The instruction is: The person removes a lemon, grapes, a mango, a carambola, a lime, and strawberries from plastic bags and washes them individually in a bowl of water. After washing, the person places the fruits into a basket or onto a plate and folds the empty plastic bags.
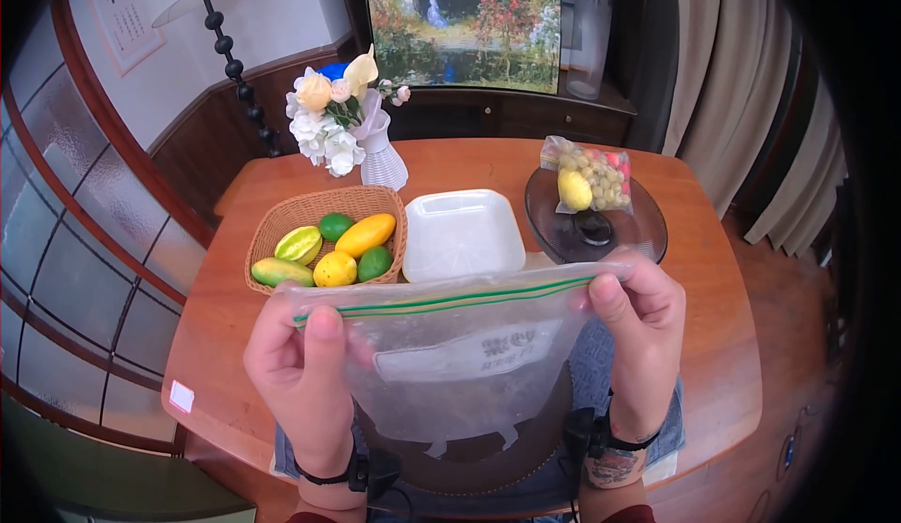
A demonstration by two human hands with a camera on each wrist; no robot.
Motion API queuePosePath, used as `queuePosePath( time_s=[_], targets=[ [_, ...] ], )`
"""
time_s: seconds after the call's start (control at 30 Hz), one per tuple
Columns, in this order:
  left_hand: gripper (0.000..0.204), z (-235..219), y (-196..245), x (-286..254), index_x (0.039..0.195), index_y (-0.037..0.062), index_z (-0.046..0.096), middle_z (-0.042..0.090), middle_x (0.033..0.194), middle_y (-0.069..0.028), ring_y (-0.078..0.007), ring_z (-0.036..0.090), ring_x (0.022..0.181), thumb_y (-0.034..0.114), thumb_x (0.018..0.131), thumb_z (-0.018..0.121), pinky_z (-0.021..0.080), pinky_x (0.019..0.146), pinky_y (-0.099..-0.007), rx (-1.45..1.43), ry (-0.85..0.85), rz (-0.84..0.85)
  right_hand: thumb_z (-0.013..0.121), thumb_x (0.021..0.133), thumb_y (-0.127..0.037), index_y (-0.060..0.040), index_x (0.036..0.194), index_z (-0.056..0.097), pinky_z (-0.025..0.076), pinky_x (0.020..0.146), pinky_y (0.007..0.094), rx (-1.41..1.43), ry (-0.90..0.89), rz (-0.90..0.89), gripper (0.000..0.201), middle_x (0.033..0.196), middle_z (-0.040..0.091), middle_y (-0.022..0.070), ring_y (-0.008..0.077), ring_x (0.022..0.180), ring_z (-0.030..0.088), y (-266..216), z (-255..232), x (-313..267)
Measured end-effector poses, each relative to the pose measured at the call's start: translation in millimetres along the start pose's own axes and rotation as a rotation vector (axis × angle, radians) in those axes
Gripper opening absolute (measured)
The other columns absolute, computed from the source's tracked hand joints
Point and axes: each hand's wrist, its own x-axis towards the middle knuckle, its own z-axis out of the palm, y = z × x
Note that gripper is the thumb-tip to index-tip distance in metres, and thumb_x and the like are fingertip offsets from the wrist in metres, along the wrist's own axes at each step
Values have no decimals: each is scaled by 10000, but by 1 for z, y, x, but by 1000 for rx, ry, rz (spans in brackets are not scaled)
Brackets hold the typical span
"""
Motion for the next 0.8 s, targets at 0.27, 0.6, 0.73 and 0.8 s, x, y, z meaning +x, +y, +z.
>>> queuePosePath(
  time_s=[0.27, 0.6, 0.73, 0.8],
  targets=[
    [255, 9, 5, 0, 1022, 16, 598, 587, 856, 4, -51, 510, 711, 271, 1018, 572, 413, 638, -207, 48, 62, -12, 628, 980, -125, 29, 1040, 664, 473, 732, 224, 4, -18, 51, 169, 849, 656, 34, 86, 803, 599, -1, 3, 4],
    [169, -5, 3, 2, 969, -19, 681, 625, 928, -61, -121, 567, 839, 117, 883, 736, 444, 760, -261, -51, -184, -153, 667, 943, -72, 6, 1063, 615, 467, 784, 230, 201, -129, 55, 152, 998, 628, 30, 74, 891, 574, 3, 5, 4],
    [145, -4, 5, 1, 946, -24, 689, 623, 926, -67, -131, 567, 842, 84, 865, 743, 441, 758, -267, -28, -150, -122, 697, 913, -53, 13, 1038, 635, 469, 808, 252, 238, -227, 246, 154, 1002, 632, 47, 96, 922, 577, -8, 2, 4],
    [150, -3, 6, 0, 949, -25, 692, 625, 922, -69, -133, 568, 843, 85, 863, 745, 441, 757, -268, -12, -154, -118, 701, 904, -45, 13, 1020, 644, 471, 797, 257, 179, -222, 183, 141, 1003, 636, 57, 102, 913, 582, -6, 5, 4]
  ],
)
